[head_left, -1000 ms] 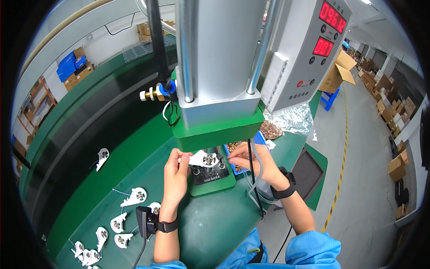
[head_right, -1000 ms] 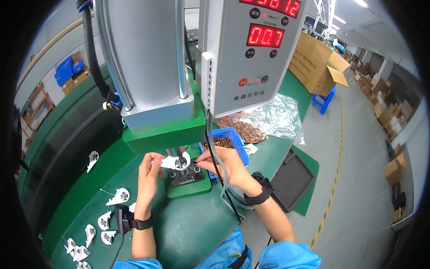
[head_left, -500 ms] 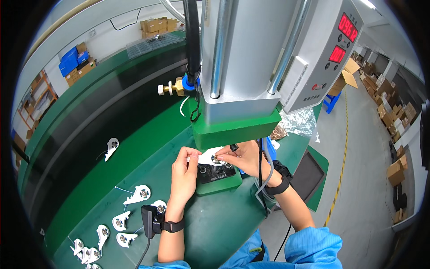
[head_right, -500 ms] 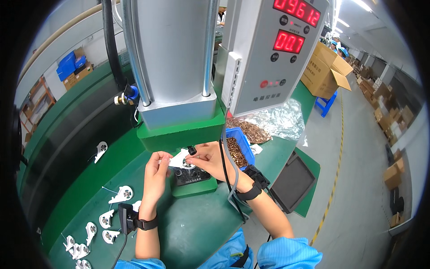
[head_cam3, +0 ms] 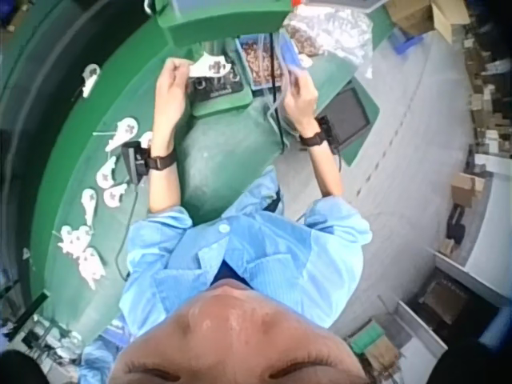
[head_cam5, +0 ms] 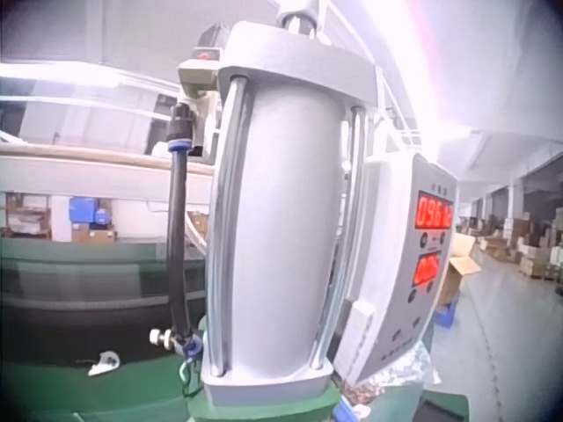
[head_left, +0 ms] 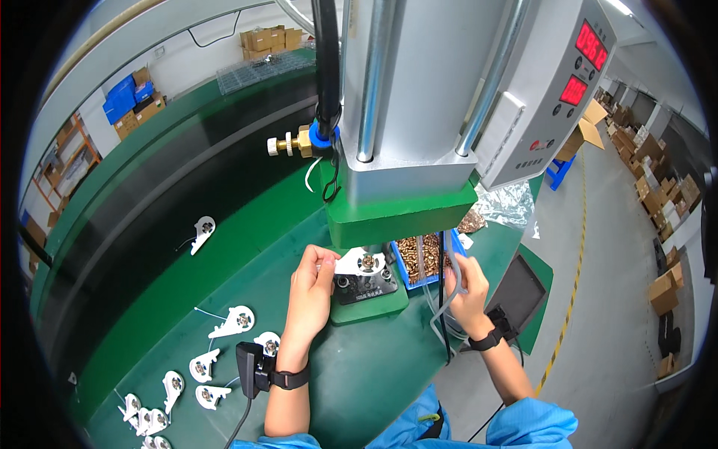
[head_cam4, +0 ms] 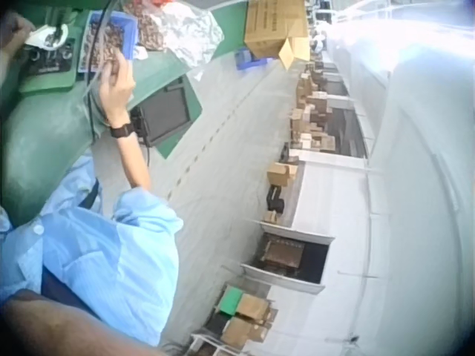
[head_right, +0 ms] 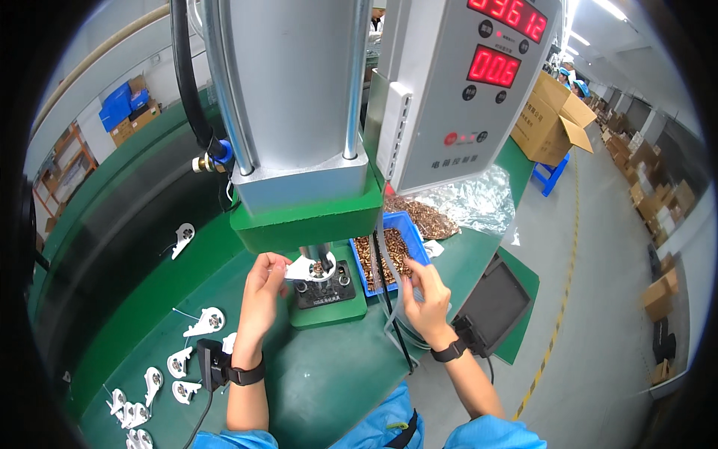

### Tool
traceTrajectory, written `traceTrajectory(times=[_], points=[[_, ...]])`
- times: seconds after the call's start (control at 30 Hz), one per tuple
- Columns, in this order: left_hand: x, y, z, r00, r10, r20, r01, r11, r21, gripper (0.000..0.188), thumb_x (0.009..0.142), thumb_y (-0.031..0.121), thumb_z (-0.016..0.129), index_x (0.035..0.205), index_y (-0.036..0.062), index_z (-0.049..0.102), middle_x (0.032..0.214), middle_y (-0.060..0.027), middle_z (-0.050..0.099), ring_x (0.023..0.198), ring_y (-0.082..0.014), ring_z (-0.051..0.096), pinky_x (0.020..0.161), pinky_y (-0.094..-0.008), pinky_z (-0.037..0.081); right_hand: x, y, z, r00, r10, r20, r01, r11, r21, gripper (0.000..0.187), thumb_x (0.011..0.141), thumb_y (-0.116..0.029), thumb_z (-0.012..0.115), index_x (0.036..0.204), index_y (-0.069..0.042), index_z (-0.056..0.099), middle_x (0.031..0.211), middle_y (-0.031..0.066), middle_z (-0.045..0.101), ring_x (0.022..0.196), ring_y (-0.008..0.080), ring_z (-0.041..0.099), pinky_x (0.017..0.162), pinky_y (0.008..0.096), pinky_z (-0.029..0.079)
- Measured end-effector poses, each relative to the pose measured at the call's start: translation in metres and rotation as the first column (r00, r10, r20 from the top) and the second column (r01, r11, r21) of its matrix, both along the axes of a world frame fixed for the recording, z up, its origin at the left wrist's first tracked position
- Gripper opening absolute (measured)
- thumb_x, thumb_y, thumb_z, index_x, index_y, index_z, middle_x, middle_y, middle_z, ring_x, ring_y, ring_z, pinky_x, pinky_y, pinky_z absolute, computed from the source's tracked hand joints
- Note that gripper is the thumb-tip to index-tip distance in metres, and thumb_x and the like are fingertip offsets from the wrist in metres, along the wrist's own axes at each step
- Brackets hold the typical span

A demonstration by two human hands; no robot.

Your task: Assembling small metal pins and components into white plastic housings using a press machine.

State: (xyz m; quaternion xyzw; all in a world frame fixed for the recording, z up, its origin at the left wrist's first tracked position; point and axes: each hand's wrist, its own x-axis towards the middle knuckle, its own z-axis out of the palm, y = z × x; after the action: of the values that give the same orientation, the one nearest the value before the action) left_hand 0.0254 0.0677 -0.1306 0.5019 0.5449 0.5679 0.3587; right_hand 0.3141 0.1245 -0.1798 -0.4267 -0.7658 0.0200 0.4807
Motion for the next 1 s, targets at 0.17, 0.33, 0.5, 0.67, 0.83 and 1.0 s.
traceTrajectory(times=[0.17,0.33,0.5,0.67,0.83,1.0], points=[[0.000,-0.002,0.002,1.000,-0.024,-0.004,0.024,1.000,-0.002,0.023,0.110,0.023,0.049,0.104,0.0023,0.058,0.067,0.0006,0.050,0.061,-0.0084,0.045,0.056,-0.0285,0.037,-0.018,0.047,0.009,0.840,0.007,0.542,0.046,0.995,-0.084,0.027,0.083,-0.020,0.078,0.104,-0.006,0.071,0.091,0.0136,0.066,0.089,0.0350,0.065,0.075,0.0453,0.055],[-0.006,0.000,0.007,0.999,-0.046,0.015,0.047,0.997,-0.059,0.022,0.109,0.025,0.051,0.105,0.0051,0.057,0.080,0.0028,0.050,0.070,-0.0071,0.046,0.064,-0.0252,0.039,-0.029,0.075,-0.019,0.866,0.138,0.481,-0.065,0.984,-0.165,0.022,0.078,-0.014,0.081,0.093,-0.001,0.072,0.089,0.0171,0.068,0.087,0.0391,0.067,0.075,0.0467,0.055],[-0.001,-0.001,0.011,1.000,-0.025,0.018,0.027,0.997,-0.073,0.021,0.109,0.025,0.051,0.105,0.0052,0.057,0.079,0.0032,0.050,0.069,-0.0070,0.044,0.064,-0.0249,0.038,-0.022,0.092,-0.044,0.909,0.213,0.359,-0.128,0.961,-0.246,0.017,0.076,-0.006,0.080,0.088,0.001,0.071,0.087,0.0179,0.071,0.086,0.0379,0.068,0.076,0.0452,0.056],[0.006,0.007,0.010,0.993,-0.022,0.118,0.023,1.000,-0.014,0.022,0.110,0.024,0.050,0.103,0.0045,0.057,0.074,0.0033,0.049,0.065,-0.0070,0.043,0.060,-0.0264,0.038,-0.021,0.099,-0.036,0.905,0.176,0.388,-0.132,0.982,-0.138,0.013,0.077,-0.004,0.080,0.085,0.000,0.071,0.085,0.0175,0.071,0.085,0.0377,0.068,0.078,0.0448,0.055],[-0.028,0.002,0.030,0.884,-0.102,0.457,0.070,0.994,0.086,0.015,0.107,0.026,0.056,0.103,0.0116,0.057,0.075,0.0096,0.036,0.066,-0.0033,0.032,0.064,-0.0241,0.035,-0.029,0.079,0.002,0.917,0.186,0.353,-0.144,0.979,-0.142,0.013,0.082,-0.008,0.074,0.092,-0.004,0.068,0.091,0.0139,0.066,0.090,0.0350,0.061,0.078,0.0454,0.049],[-0.088,0.052,0.004,0.991,0.123,0.059,-0.127,0.989,0.075,0.021,0.109,0.032,0.051,0.107,0.0128,0.061,0.078,0.0094,0.043,0.071,-0.0048,0.037,0.069,-0.0230,0.034,-0.019,0.059,0.026,0.933,0.230,0.276,-0.186,0.967,-0.176,0.015,0.082,-0.007,0.077,0.092,-0.003,0.066,0.097,0.0138,0.064,0.093,0.0374,0.062,0.081,0.0452,0.050]])
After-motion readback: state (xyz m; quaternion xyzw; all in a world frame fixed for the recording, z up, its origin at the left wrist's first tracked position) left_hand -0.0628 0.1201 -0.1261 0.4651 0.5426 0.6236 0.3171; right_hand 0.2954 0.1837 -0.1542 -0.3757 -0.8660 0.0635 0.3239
